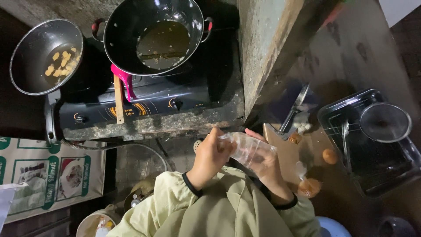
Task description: Frying ingredients from small plastic bags in a pan and stirring them with a spatula on a gas stove.
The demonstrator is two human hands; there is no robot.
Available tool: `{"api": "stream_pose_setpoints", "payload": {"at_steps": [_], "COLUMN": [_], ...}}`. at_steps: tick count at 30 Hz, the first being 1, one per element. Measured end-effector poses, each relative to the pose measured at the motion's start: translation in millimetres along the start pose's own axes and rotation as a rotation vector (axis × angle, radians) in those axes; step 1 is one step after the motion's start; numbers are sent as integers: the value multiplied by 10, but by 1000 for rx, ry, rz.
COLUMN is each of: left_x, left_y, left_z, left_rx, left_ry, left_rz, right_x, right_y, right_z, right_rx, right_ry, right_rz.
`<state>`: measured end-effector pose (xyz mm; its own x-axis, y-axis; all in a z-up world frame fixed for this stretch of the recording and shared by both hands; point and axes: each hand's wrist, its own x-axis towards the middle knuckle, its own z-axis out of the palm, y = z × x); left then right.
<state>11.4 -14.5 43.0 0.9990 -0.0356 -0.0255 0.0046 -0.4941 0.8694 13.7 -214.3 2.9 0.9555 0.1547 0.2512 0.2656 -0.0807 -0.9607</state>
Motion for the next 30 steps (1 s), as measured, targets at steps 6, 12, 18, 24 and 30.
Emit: {"api": "stream_pose_setpoints", "payload": {"at_steps": [6,12,18,24,30], "left_x": [-31,-57,-118,-175,-165], "left_y": [-199,-93,-292,-113,-309], "left_z": [112,74,197,54,58], "left_rx": [-74,-31,492,15,-240], "left_ry": [56,106,223,195,97], "left_rz": [92,158,263,263,65], "right_x": [10,10,41,104,93], "right_y": [132,217,210,32,36], "right_z": [39,137,120,127,213], "right_rx": [-45,108,215,19,6], "right_ry": [-33,-1,0,-58,-18], "right_rz": [12,46,240,150,233]}}
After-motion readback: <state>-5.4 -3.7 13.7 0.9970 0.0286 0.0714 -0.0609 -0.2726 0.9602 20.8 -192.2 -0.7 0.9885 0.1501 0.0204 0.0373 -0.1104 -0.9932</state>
